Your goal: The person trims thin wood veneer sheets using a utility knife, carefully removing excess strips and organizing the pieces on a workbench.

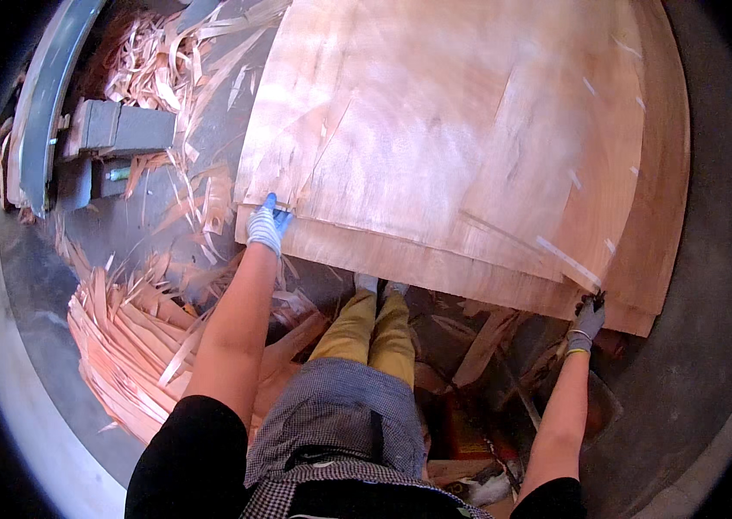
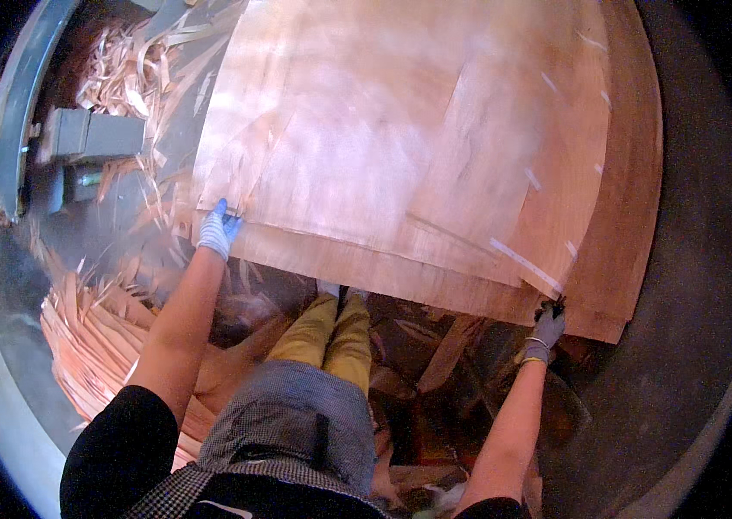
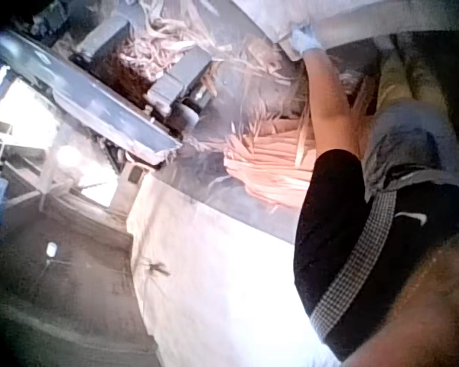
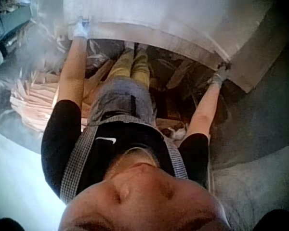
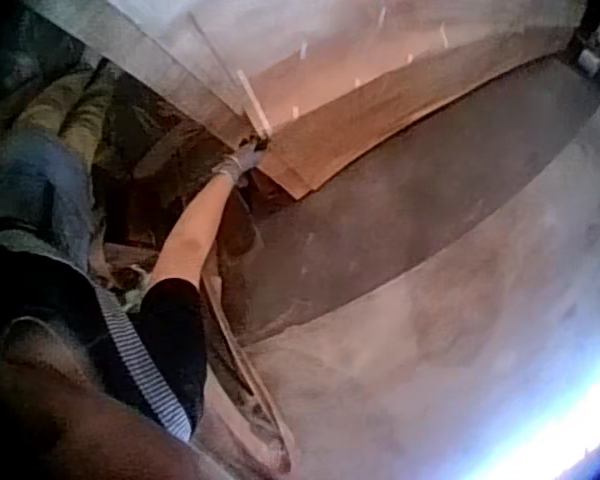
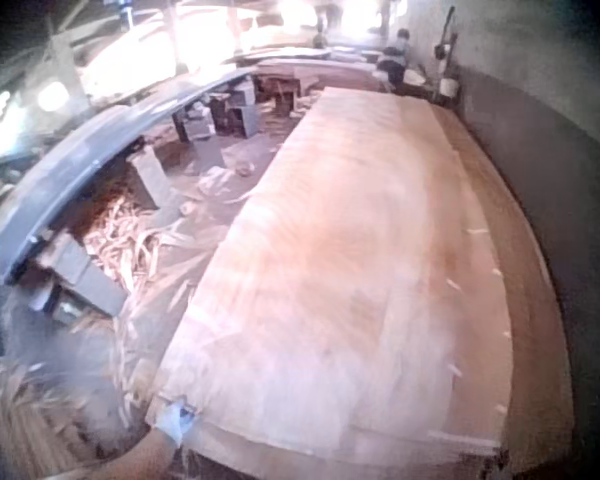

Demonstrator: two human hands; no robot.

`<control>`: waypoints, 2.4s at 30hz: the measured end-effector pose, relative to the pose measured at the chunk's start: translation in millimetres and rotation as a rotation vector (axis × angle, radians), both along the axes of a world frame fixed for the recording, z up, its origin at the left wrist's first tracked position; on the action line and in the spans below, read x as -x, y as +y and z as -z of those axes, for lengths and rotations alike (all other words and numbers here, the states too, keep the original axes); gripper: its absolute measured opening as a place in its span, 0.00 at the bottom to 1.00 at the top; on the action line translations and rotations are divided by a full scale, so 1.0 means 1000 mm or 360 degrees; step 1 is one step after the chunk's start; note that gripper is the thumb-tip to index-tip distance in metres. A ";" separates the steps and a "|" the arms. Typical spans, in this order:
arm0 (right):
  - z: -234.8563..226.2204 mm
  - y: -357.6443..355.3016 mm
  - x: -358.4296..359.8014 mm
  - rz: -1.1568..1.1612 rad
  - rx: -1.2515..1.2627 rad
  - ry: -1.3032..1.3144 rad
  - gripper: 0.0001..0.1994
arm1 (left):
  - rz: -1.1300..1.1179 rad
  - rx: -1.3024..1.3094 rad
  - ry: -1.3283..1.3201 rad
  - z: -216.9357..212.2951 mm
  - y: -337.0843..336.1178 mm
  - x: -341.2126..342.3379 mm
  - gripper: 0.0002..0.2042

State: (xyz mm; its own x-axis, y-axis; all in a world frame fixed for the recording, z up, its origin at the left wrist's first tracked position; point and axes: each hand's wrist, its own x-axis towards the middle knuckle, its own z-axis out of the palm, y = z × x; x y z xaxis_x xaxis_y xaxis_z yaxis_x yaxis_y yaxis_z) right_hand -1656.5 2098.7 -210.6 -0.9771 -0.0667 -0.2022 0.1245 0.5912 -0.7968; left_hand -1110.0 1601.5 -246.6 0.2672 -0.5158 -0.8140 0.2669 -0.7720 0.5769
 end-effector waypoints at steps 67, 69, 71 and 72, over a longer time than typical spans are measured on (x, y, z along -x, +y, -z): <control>-0.096 0.222 0.111 -0.0300 -0.0765 -0.0294 0.16 | 0.3859 0.0219 -0.1790 -0.114 0.192 0.300 0.29; -0.155 0.206 0.109 -0.0186 -0.0712 -0.0098 0.16 | 0.3572 0.0254 -0.1502 -0.148 0.217 0.314 0.27; -0.188 0.180 0.090 -0.0204 -0.0652 0.0268 0.16 | 0.3422 0.0620 -0.1395 -0.144 0.238 0.277 0.23; -0.201 0.170 0.078 -0.0207 -0.0714 0.0253 0.16 | 0.3348 0.0455 -0.1188 -0.142 0.247 0.261 0.22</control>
